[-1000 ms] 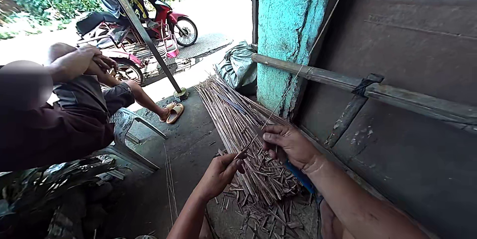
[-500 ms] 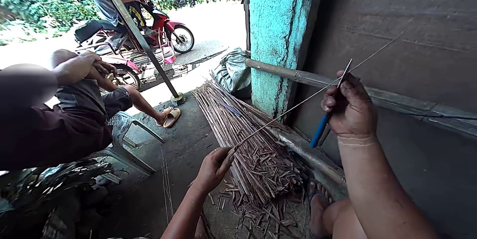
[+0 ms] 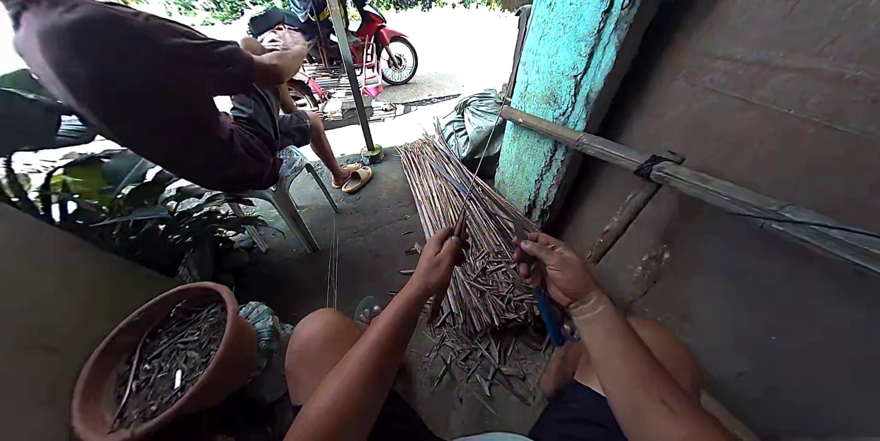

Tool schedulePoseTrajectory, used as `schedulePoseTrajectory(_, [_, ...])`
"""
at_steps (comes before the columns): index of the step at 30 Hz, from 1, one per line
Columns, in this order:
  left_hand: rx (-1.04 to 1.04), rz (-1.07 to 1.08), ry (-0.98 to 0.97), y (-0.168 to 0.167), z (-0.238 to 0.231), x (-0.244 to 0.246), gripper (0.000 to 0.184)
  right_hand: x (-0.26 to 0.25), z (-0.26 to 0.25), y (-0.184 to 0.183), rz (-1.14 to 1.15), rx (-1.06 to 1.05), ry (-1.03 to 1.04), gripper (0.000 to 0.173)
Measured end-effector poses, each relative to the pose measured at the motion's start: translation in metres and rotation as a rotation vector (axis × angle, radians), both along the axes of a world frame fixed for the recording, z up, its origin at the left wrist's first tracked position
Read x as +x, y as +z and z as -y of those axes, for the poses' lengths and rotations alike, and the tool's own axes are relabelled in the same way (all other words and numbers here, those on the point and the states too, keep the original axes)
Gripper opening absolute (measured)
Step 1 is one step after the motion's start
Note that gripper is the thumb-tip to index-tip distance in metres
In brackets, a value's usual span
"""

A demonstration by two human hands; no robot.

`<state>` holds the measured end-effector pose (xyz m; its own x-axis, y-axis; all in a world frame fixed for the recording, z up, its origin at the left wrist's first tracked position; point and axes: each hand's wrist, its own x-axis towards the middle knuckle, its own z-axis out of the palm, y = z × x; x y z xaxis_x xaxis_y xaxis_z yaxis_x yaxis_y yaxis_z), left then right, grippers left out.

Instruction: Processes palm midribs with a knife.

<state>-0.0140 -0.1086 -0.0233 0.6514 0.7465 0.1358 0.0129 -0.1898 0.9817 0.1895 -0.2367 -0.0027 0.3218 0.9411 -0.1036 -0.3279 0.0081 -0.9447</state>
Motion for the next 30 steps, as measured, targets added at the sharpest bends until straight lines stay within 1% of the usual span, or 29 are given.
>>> schedulePoseTrajectory(3, [-0.059, 0.013, -0.088, 0.007, 0.017, -0.002, 0.038, -0.012, 0.010, 0.011, 0.102, 0.095, 0.174, 0.019])
schedulePoseTrajectory(5, [-0.071, 0.040, -0.136, 0.013, 0.026, -0.003, 0.038, -0.015, 0.012, 0.023, 0.147, 0.075, 0.275, 0.035])
schedulePoseTrajectory(7, [-0.055, 0.041, -0.182, 0.020, 0.033, -0.007, 0.033, -0.017, 0.009, 0.032, 0.188, 0.051, 0.311, 0.049])
schedulePoseTrajectory(8, [-0.055, 0.045, -0.210, 0.020, 0.036, -0.009, 0.030, -0.019, 0.007, 0.033, 0.218, 0.054, 0.304, 0.047])
schedulePoseTrajectory(10, [-0.068, 0.052, -0.249, 0.019, 0.043, -0.012, 0.030, -0.024, 0.006, 0.037, 0.274, 0.074, 0.243, 0.026])
schedulePoseTrajectory(11, [-0.084, 0.052, -0.257, 0.017, 0.047, -0.015, 0.032, -0.025, 0.005, 0.038, 0.287, 0.084, 0.199, 0.020])
schedulePoseTrajectory(13, [-0.112, 0.039, -0.269, 0.013, 0.052, -0.023, 0.035, -0.025, 0.003, 0.043, 0.295, 0.092, 0.137, 0.019])
schedulePoseTrajectory(14, [-0.115, 0.030, -0.267, 0.011, 0.053, -0.027, 0.036, -0.023, 0.002, 0.047, 0.300, 0.087, 0.145, 0.020])
schedulePoseTrajectory(17, [-0.149, 0.049, -0.218, 0.008, 0.056, -0.034, 0.034, -0.020, 0.002, 0.049, 0.333, 0.021, 0.303, 0.027])
schedulePoseTrajectory(20, [-0.231, 0.072, -0.190, 0.009, 0.056, -0.042, 0.033, -0.026, 0.004, 0.029, 0.348, -0.036, 0.419, 0.027])
schedulePoseTrajectory(23, [-0.310, 0.050, -0.177, -0.005, 0.060, -0.045, 0.034, -0.030, 0.006, -0.009, 0.259, -0.085, 0.482, 0.028])
schedulePoseTrajectory(25, [-0.365, 0.025, -0.124, -0.022, 0.065, -0.045, 0.033, -0.036, 0.006, -0.035, 0.155, -0.141, 0.419, 0.027])
schedulePoseTrajectory(27, [-0.417, 0.004, -0.040, -0.045, 0.070, -0.044, 0.033, -0.047, 0.003, -0.056, 0.024, -0.200, 0.293, 0.025])
schedulePoseTrajectory(30, [-0.412, -0.004, 0.069, -0.089, 0.068, -0.047, 0.031, -0.063, -0.006, -0.086, -0.121, -0.232, 0.153, 0.021])
